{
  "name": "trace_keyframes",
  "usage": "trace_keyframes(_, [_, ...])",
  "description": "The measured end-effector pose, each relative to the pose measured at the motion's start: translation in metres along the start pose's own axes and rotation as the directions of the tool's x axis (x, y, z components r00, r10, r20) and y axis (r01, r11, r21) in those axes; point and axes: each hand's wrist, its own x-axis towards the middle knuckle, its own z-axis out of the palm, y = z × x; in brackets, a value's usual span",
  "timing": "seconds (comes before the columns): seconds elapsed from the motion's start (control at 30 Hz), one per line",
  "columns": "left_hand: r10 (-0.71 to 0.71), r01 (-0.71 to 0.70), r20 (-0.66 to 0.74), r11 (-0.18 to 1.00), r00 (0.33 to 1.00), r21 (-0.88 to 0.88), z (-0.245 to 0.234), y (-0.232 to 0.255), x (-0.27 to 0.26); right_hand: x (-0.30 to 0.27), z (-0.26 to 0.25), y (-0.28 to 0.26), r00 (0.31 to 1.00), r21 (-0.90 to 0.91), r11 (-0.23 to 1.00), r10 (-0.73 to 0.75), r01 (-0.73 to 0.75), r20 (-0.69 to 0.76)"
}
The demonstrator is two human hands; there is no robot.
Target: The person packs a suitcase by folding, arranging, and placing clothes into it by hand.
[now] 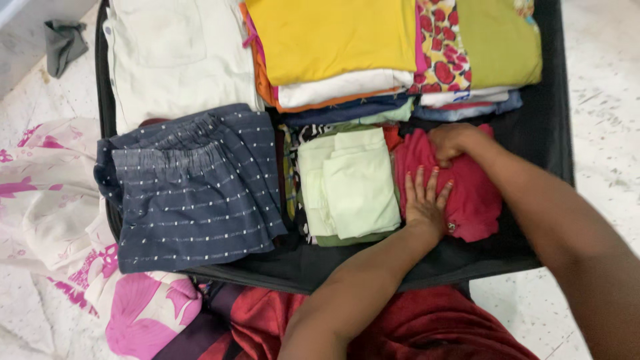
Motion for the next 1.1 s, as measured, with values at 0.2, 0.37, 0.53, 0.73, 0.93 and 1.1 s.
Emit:
trace_keyframes(0.2, [0.004, 0.010, -0.184, 0.997, 0.983, 0.072, 0.020, -0.011, 0.017, -0.027, -0.012, -0.027, 0.896, -0.037, 0.981, 0.156, -0.188, -0.415])
trace_keyframes(0.37, [-0.086, 0.104, -0.132, 0.985, 0.988, 0.140, 0.028, 0.010, 0.030, -0.061, -0.008, -0.026, 0.872, -0.074, 0.970, 0.175, -0.233, -0.457])
trace_keyframes(0.53, [-0.207, 0.172, 0.029, 0.877, 0.978, 0.449, 0.067, 0.045, 0.066, 0.020, 0.028, -0.022, 0.738, -0.336, 0.792, 0.603, -0.510, 0.304])
trace_keyframes(0.73, [-0.158, 0.142, 0.088, 0.977, 0.984, 0.159, 0.044, 0.025, 0.079, -0.022, -0.015, -0.026, 0.957, -0.175, 0.947, 0.284, -0.269, 0.063])
trace_keyframes(0.93, [-0.171, 0.178, -0.191, 0.984, 0.967, 0.021, -0.009, -0.059, 0.030, -0.162, -0.091, -0.037, 0.765, 0.374, 0.873, 0.003, 0.312, -0.644])
trace_keyframes(1.1, [-0.186, 0.196, -0.355, 0.980, 0.916, -0.007, -0.010, -0.057, 0.030, -0.133, -0.089, -0.002, 0.173, -0.135, 0.942, -0.195, 0.307, -0.966])
